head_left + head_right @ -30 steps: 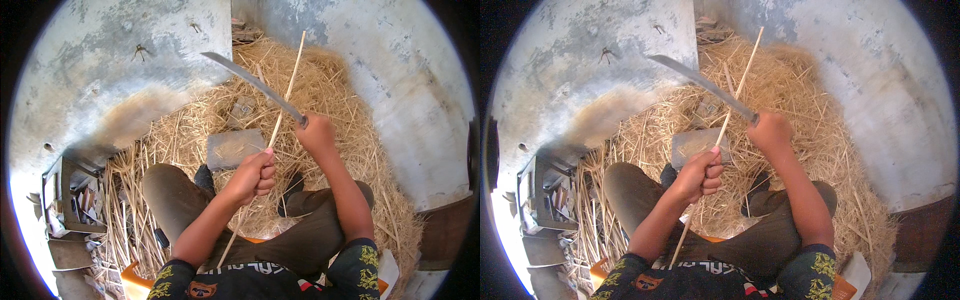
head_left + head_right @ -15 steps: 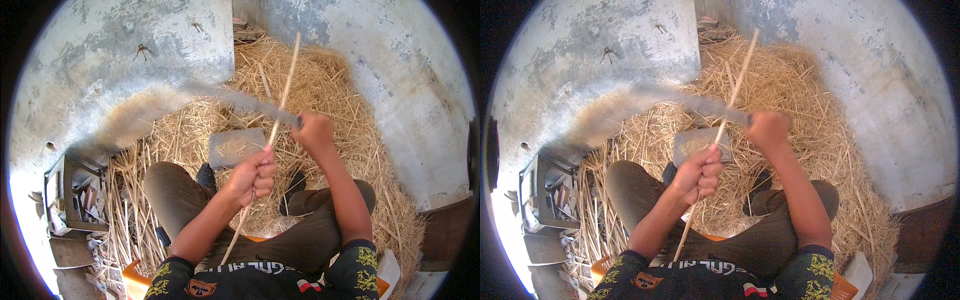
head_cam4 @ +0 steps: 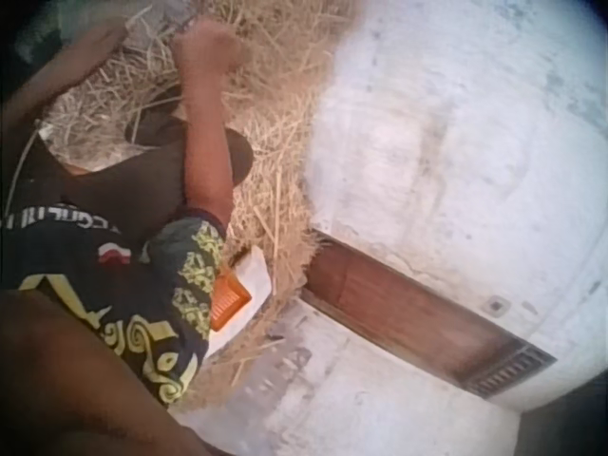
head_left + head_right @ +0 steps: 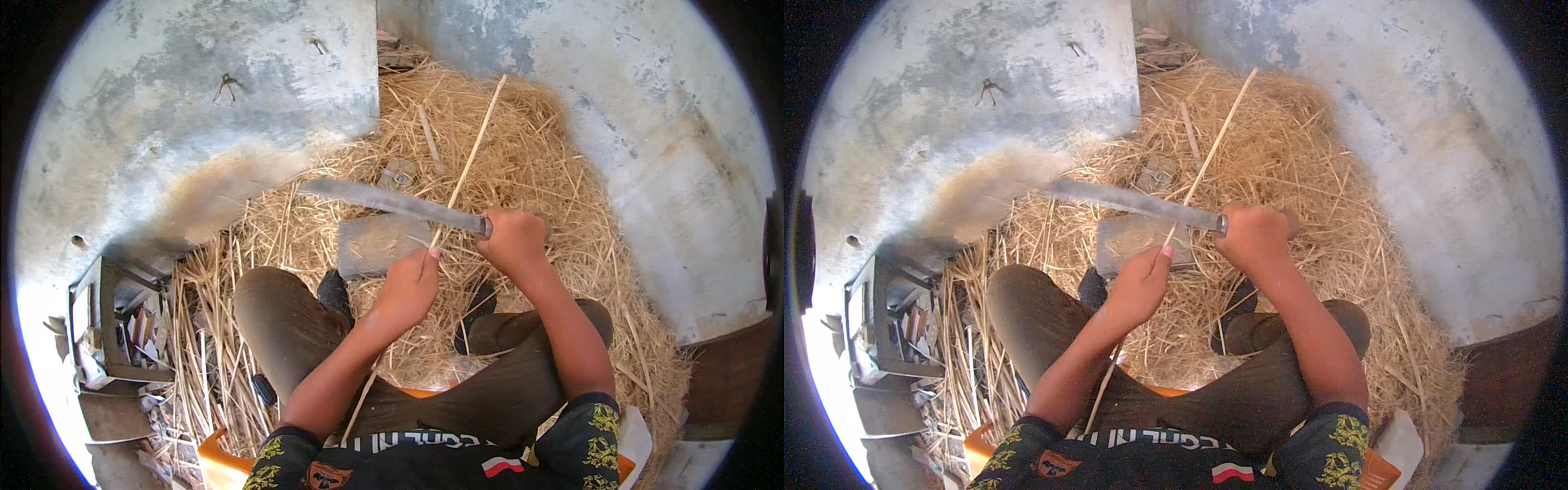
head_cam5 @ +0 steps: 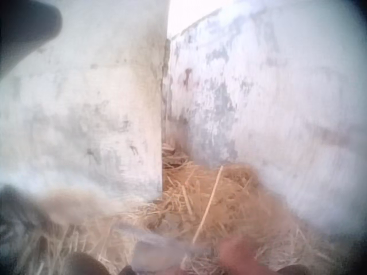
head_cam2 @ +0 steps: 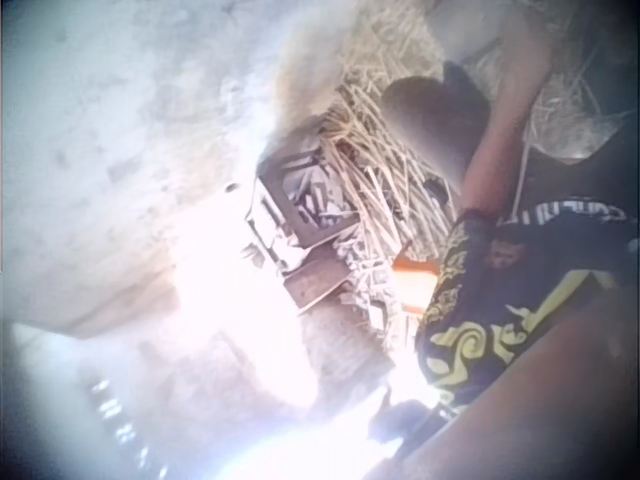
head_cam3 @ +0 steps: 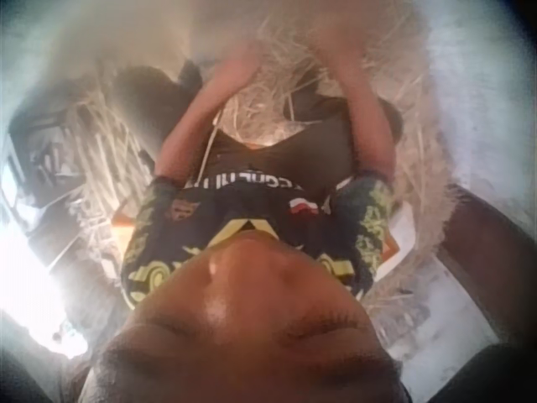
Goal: The person sits cross-legged on a straw-covered floor and uses a large knife to sharpen a long, thin wooden stick. They hold the stick against a small rectangular block and repeatedly scrape the blade along the wood to create a fine point.
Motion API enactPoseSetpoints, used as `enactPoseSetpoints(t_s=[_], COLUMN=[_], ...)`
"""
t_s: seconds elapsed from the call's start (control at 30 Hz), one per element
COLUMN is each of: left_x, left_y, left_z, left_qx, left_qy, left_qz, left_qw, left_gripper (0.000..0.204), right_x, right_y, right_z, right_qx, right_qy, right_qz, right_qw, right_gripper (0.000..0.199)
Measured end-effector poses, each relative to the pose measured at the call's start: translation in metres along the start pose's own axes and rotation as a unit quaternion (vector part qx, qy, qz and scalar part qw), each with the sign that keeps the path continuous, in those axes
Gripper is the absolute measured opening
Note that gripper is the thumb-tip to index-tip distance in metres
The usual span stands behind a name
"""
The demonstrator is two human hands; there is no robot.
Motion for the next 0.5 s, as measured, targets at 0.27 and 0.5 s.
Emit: enactPoseSetpoints(t_s=[0.27, 0.5], left_x=[-0.002, 0.006], left_y=[0.011, 0.008], left_z=[-0.017, -0.008], left_qx=[0.068, 0.170], left_qy=[-0.047, -0.076], left_qz=[-0.045, -0.079], left_qw=[0.996, 0.979], left_gripper=[0.044, 0.039], right_x=[-0.032, -0.013], right_y=[0.018, 0.001], right_z=[0.020, 0.009], right_qx=[-0.026, -0.020], right_qy=[0.096, -0.081], right_qz=[0.016, 0.065], right_qw=[0.995, 0.994], right_gripper=[0.023, 0.018])
Point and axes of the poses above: each hand's wrist, its own x-axis away from the middle knuckle, its own y-axis out of the palm, z = x × y, the point moved 3 cm from there along -x, towards the middle knuckle, and after that the axes turned 11 degrees about -x, right-handed, at the moved point
